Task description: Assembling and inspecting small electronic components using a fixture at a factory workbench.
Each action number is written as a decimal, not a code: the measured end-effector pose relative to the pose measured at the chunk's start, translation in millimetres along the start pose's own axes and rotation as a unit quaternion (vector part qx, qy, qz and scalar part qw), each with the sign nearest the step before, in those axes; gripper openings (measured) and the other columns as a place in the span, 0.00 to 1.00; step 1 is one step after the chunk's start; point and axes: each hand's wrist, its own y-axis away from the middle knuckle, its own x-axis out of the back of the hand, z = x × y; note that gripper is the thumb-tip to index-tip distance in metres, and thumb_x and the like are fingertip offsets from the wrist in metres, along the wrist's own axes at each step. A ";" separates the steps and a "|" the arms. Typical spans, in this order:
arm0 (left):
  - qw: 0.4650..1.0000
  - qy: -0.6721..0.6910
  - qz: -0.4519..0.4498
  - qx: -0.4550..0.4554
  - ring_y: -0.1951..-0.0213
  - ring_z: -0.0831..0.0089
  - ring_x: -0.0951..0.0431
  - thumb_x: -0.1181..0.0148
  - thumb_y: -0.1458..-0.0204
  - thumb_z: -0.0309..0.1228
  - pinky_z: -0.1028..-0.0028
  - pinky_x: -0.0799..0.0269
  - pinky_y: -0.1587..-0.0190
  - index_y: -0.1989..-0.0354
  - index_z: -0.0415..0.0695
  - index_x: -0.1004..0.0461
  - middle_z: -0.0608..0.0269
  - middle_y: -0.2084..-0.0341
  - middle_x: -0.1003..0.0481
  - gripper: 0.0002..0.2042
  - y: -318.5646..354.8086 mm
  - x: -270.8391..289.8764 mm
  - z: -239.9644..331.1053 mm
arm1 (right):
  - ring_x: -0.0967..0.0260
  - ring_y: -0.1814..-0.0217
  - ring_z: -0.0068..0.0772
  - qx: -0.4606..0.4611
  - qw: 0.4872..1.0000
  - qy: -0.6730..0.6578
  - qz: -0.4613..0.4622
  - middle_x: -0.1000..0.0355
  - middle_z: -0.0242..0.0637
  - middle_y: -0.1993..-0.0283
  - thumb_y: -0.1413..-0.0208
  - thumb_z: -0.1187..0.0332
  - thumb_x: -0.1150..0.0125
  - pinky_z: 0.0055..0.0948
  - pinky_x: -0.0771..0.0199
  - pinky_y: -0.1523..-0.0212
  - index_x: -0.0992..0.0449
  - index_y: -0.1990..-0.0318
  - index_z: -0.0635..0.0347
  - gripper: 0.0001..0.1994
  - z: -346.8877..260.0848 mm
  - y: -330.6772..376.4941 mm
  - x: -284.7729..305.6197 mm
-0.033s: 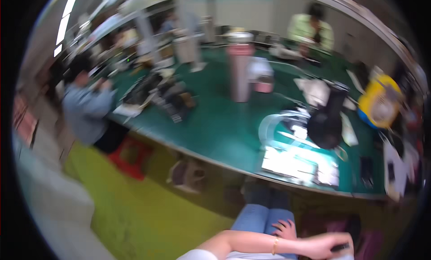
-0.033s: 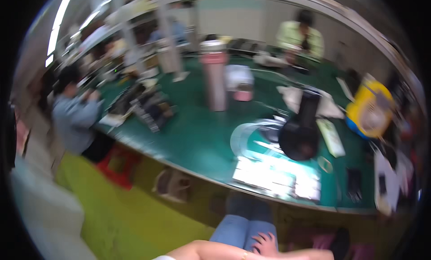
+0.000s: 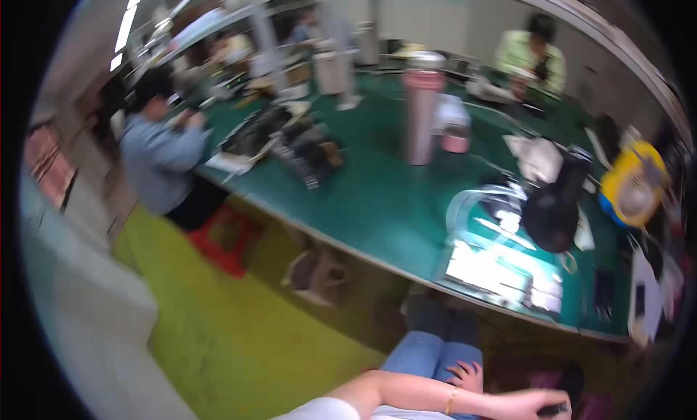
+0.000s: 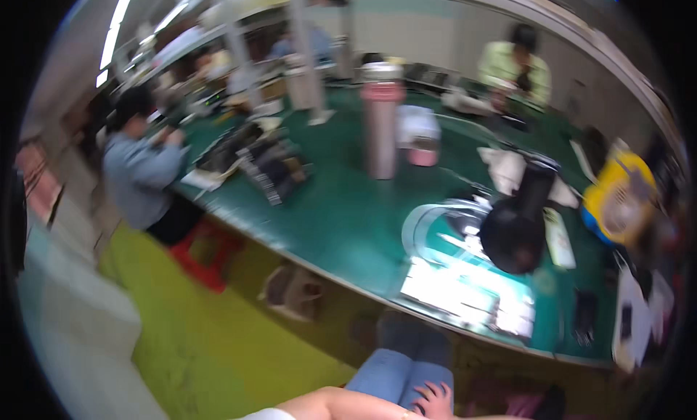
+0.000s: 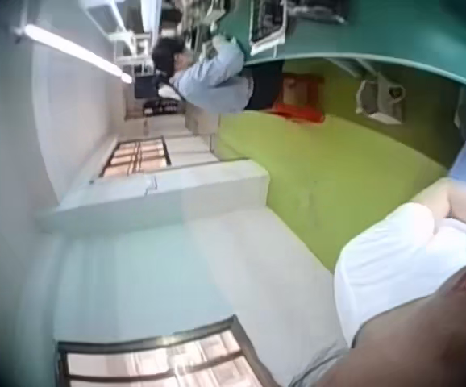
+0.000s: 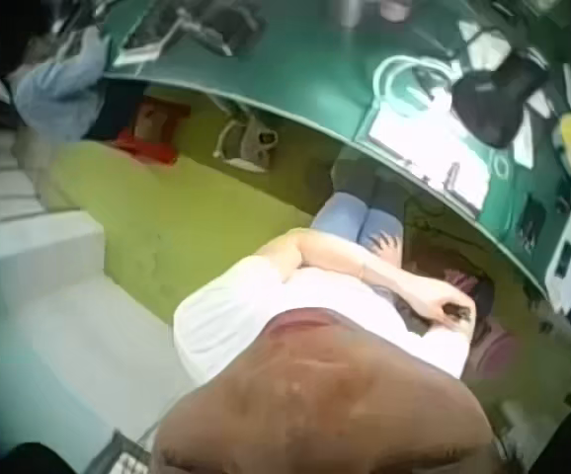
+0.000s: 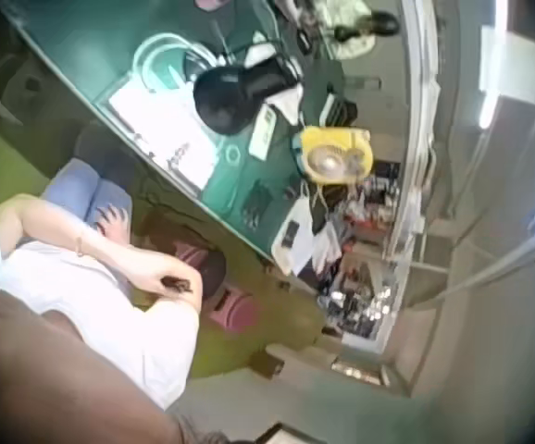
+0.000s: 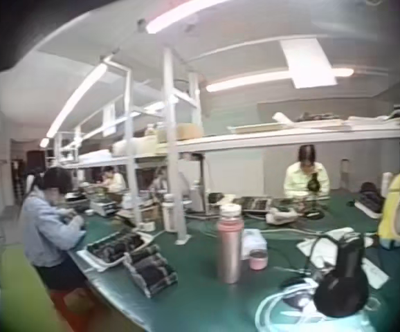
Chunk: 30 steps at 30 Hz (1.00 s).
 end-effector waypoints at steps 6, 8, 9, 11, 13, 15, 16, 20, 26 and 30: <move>0.995 0.011 0.010 0.097 0.67 0.62 0.28 0.42 0.57 0.34 0.69 0.34 0.63 0.59 0.44 0.32 0.57 0.72 0.28 0.16 11.7 12.9 -14.3 | 0.41 0.48 0.29 -0.053 0.998 -0.043 0.006 0.30 0.22 0.60 0.61 0.57 0.48 0.46 0.53 0.47 0.26 0.68 0.45 0.12 15.7 7.5 -41.5; 0.998 -0.020 0.022 0.056 0.68 0.61 0.27 0.42 0.58 0.34 0.68 0.34 0.64 0.60 0.44 0.32 0.55 0.71 0.27 0.16 10.4 18.2 -13.1 | 0.41 0.49 0.29 -0.038 0.999 -0.032 0.014 0.30 0.22 0.60 0.61 0.57 0.49 0.46 0.52 0.47 0.26 0.68 0.46 0.12 13.6 4.9 -36.9; 0.998 -0.037 0.030 0.036 0.68 0.60 0.27 0.41 0.58 0.34 0.68 0.33 0.65 0.60 0.44 0.31 0.53 0.71 0.27 0.16 9.3 21.3 -11.2 | 0.41 0.49 0.29 -0.023 0.999 -0.019 0.025 0.30 0.22 0.61 0.61 0.56 0.49 0.45 0.52 0.47 0.26 0.67 0.46 0.13 11.3 0.0 -30.7; 0.991 -0.111 0.024 0.073 0.68 0.59 0.27 0.42 0.58 0.34 0.67 0.33 0.65 0.61 0.44 0.31 0.53 0.71 0.27 0.15 3.2 31.5 0.9 | 0.41 0.49 0.28 -0.012 0.999 -0.006 0.036 0.30 0.23 0.61 0.60 0.56 0.49 0.45 0.52 0.47 0.26 0.67 0.47 0.14 12.6 -2.8 -29.9; 0.957 -0.252 0.001 0.141 0.67 0.57 0.27 0.42 0.59 0.34 0.65 0.33 0.65 0.62 0.44 0.30 0.52 0.71 0.27 0.15 -1.4 40.1 14.9 | 0.40 0.50 0.28 0.030 0.998 0.033 0.043 0.30 0.23 0.61 0.60 0.56 0.49 0.46 0.52 0.47 0.26 0.66 0.48 0.14 20.0 0.9 -31.4; 0.968 -0.218 -0.003 0.128 0.67 0.56 0.27 0.42 0.59 0.33 0.64 0.33 0.65 0.63 0.44 0.30 0.52 0.72 0.27 0.14 -1.8 36.8 10.0 | 0.40 0.50 0.29 0.042 0.996 0.060 0.047 0.30 0.23 0.61 0.59 0.55 0.50 0.46 0.53 0.47 0.26 0.65 0.48 0.14 21.4 -0.9 -23.2; 0.976 -0.185 -0.002 0.116 0.68 0.56 0.27 0.42 0.60 0.33 0.64 0.33 0.66 0.64 0.43 0.29 0.52 0.73 0.27 0.14 -2.1 34.0 6.0 | 0.41 0.50 0.28 0.032 0.997 0.054 0.047 0.30 0.23 0.61 0.59 0.55 0.49 0.46 0.53 0.47 0.26 0.65 0.47 0.14 20.6 -0.7 -20.5; 0.985 -0.142 0.082 0.061 0.70 0.56 0.27 0.43 0.59 0.33 0.63 0.33 0.68 0.66 0.42 0.29 0.53 0.76 0.27 0.12 5.8 32.7 -1.7 | 0.41 0.49 0.28 -0.009 1.000 -0.011 0.017 0.30 0.22 0.59 0.60 0.55 0.49 0.45 0.55 0.46 0.26 0.65 0.47 0.15 16.6 -4.5 -23.8; 1.000 0.000 0.006 -0.003 0.74 0.57 0.27 0.43 0.57 0.32 0.66 0.34 0.73 0.70 0.38 0.30 0.53 0.78 0.27 0.10 -0.9 39.1 34.5 | 0.45 0.46 0.29 -0.022 0.999 -0.043 -0.017 0.31 0.21 0.58 0.59 0.56 0.48 0.43 0.56 0.44 0.26 0.62 0.47 0.15 9.8 -4.0 -16.6; 0.973 0.046 -0.209 -0.086 0.70 0.61 0.30 0.43 0.56 0.34 0.70 0.37 0.69 0.69 0.36 0.33 0.51 0.73 0.30 0.13 4.1 32.7 72.5 | 0.46 0.46 0.29 -0.135 0.980 -0.122 0.076 0.31 0.23 0.59 0.59 0.59 0.47 0.42 0.56 0.44 0.26 0.66 0.49 0.12 2.0 8.6 -41.0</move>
